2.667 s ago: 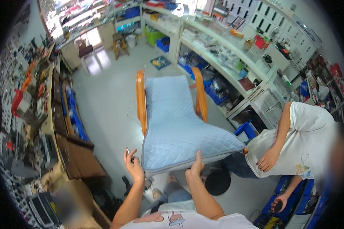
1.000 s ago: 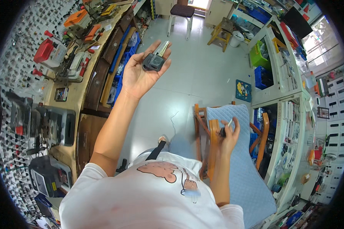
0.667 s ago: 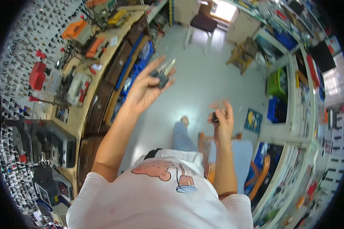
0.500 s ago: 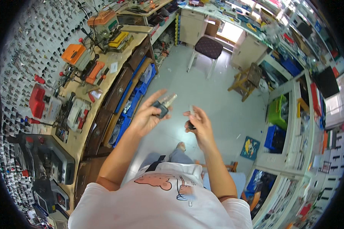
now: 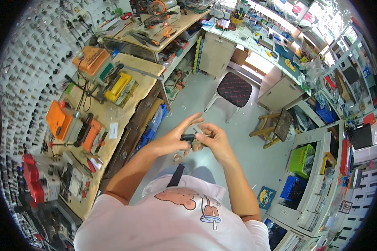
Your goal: The person assembles a car key fob by inserting a key blade into a fob housing, then uses a screwdriver to tighten a screw. They handle a roll of solder wire and a small plastic bag, then test the assembled key fob by pressing its buttons.
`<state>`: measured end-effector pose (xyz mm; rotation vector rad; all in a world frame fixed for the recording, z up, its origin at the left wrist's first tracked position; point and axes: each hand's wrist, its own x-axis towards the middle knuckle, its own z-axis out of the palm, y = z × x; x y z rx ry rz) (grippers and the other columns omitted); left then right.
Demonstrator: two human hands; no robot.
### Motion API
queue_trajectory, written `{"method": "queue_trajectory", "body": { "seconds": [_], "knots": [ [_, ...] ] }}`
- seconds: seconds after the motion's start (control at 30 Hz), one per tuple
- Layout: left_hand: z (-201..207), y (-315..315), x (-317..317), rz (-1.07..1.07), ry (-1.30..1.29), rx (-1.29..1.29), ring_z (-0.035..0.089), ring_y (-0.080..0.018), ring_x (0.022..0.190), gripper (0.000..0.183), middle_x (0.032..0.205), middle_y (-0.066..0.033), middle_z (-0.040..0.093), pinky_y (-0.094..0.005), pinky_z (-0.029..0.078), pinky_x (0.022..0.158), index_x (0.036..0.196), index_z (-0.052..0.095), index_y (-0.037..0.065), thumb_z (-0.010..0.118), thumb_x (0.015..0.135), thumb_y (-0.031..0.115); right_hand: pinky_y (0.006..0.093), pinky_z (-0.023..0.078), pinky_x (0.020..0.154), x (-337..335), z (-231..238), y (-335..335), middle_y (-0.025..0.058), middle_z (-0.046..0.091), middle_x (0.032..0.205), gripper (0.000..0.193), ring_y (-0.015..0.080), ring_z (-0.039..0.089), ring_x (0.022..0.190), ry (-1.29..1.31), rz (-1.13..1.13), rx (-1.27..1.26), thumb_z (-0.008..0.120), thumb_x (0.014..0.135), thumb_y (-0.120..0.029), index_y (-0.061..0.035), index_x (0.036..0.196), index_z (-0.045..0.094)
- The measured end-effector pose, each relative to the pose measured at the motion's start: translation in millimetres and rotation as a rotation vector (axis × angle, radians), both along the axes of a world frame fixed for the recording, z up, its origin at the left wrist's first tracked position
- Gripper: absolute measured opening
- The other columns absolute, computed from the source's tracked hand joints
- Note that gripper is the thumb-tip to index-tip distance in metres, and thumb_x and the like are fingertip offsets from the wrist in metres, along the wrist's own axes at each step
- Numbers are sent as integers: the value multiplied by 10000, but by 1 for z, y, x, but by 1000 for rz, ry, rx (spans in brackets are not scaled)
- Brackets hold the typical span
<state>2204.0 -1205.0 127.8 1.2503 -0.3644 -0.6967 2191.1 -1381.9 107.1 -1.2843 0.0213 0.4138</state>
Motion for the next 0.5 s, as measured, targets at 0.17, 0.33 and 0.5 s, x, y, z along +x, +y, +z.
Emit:
{"method": "queue_trajectory", "body": {
  "seconds": [0.17,0.33,0.5],
  "knots": [
    [-8,-13,110,113,211,-138,586,-180,791,626,1293,-156,362,-295,513,586,1338,281,88,502,762,-17,229,455,507,101,-4,1,71,614,795,214,98,575,622,-87,-279,34,619,813,-91,8,990,551],
    [-37,-16,199,510,316,-167,610,-173,728,386,972,-87,573,-295,536,605,1206,447,24,530,831,63,226,467,592,210,-31,18,59,610,863,221,85,562,720,-108,-393,109,616,825,-116,9,995,549],
    [-44,-20,296,572,152,-16,587,-134,656,361,855,-65,584,-257,510,533,1189,457,-11,531,852,97,232,456,587,323,-50,8,55,604,837,235,92,548,678,-66,-218,157,607,830,-116,20,1010,541]
  ]
}}
